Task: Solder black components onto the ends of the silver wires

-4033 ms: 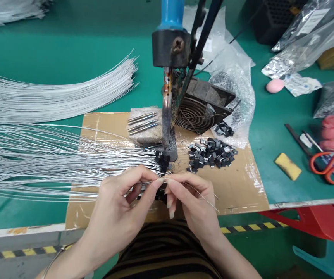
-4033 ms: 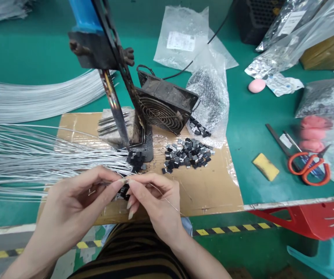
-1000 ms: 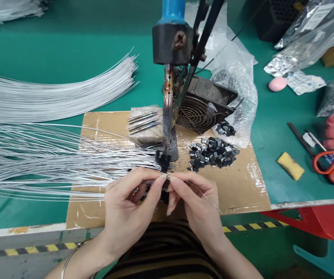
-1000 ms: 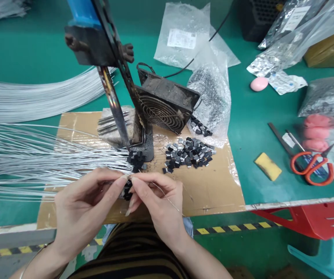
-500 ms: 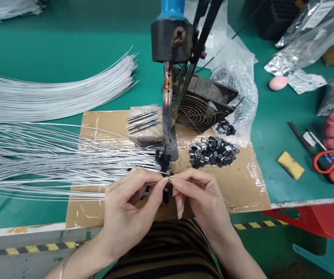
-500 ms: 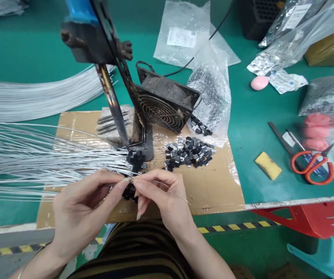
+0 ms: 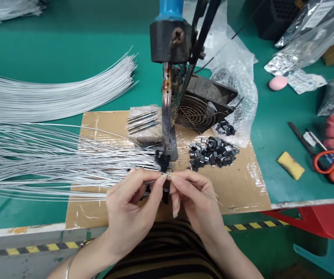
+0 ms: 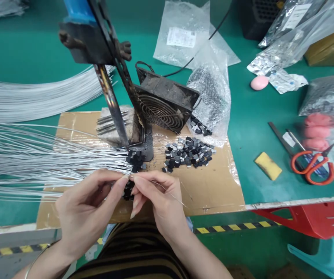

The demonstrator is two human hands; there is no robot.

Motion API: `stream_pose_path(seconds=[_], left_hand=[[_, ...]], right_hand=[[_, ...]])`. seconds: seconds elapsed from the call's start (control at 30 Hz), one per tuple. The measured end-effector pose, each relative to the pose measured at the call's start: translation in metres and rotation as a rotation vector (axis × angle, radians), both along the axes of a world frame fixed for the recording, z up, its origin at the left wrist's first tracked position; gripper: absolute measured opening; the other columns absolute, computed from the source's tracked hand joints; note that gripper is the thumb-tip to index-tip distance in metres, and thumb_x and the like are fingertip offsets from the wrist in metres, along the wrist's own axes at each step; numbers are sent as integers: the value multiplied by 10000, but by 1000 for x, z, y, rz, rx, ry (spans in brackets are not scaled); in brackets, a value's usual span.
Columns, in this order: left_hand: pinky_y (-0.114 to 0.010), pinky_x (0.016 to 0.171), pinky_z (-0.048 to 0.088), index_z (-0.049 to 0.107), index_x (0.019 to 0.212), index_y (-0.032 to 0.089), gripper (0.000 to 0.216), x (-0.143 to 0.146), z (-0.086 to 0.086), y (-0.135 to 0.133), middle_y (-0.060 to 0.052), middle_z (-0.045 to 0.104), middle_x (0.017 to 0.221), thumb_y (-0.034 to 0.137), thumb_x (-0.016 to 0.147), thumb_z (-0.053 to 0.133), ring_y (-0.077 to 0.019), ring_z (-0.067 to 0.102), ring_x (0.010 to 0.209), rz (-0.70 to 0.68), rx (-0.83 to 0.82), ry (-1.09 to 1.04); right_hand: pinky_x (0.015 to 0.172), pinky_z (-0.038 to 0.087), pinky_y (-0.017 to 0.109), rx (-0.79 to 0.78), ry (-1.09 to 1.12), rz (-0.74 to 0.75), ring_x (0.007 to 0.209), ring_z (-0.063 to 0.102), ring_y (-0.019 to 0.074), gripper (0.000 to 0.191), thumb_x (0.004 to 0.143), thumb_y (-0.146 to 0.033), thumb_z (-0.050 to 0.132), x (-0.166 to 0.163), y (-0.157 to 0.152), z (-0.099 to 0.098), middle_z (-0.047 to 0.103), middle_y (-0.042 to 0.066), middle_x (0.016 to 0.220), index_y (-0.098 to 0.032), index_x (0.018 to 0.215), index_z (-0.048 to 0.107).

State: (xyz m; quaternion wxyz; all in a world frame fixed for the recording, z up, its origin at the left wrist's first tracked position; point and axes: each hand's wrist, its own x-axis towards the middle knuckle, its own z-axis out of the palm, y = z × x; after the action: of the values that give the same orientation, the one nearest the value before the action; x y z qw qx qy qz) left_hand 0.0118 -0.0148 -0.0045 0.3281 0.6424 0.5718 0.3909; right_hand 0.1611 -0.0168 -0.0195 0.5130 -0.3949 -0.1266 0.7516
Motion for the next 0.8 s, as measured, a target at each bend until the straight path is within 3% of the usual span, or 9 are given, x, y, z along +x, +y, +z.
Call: stream_pose_path(seconds=[0.37,0.5,0.6,0.7,0.8], left_hand=[[-214,592,491,739,961,237,90,2,-5,-3,17,719,803,155,961,703,-96,659,676,63,-43,-43],[-187,576,485,747,930,243,67,-1,-2,-1,29,722,777,194,961,714,-83,643,644,73,-103,-41],[-167,578,486,756,963,260,36,-4,0,1,31,733,790,235,947,737,-81,637,655,116,-160,-82],[-152,606,498,766,994,284,74,-6,2,3,31,744,828,241,939,741,-87,659,713,118,-190,-105],[-147,622,504,770,973,284,69,-6,3,4,34,744,825,234,938,737,-79,650,700,112,-196,-105]], right_hand=[[432,548,107,1,3,-101,435,617,44,59,861,-271,837,-16,-6,-2,723,-22,663,-224,878,867],[441,589,169,90,-92,-65,535,672,98,159,932,-356,765,-3,-8,-6,745,18,743,-236,948,869],[456,598,230,256,-408,-119,557,687,131,312,1037,-425,608,24,-10,-10,761,51,808,-246,1033,863],[485,541,215,325,-1030,-252,543,639,98,115,952,-302,752,50,-9,-13,734,17,802,-235,950,845],[542,506,245,370,-1475,-191,614,616,115,83,878,-283,827,60,-6,-18,707,8,779,-204,897,808]])
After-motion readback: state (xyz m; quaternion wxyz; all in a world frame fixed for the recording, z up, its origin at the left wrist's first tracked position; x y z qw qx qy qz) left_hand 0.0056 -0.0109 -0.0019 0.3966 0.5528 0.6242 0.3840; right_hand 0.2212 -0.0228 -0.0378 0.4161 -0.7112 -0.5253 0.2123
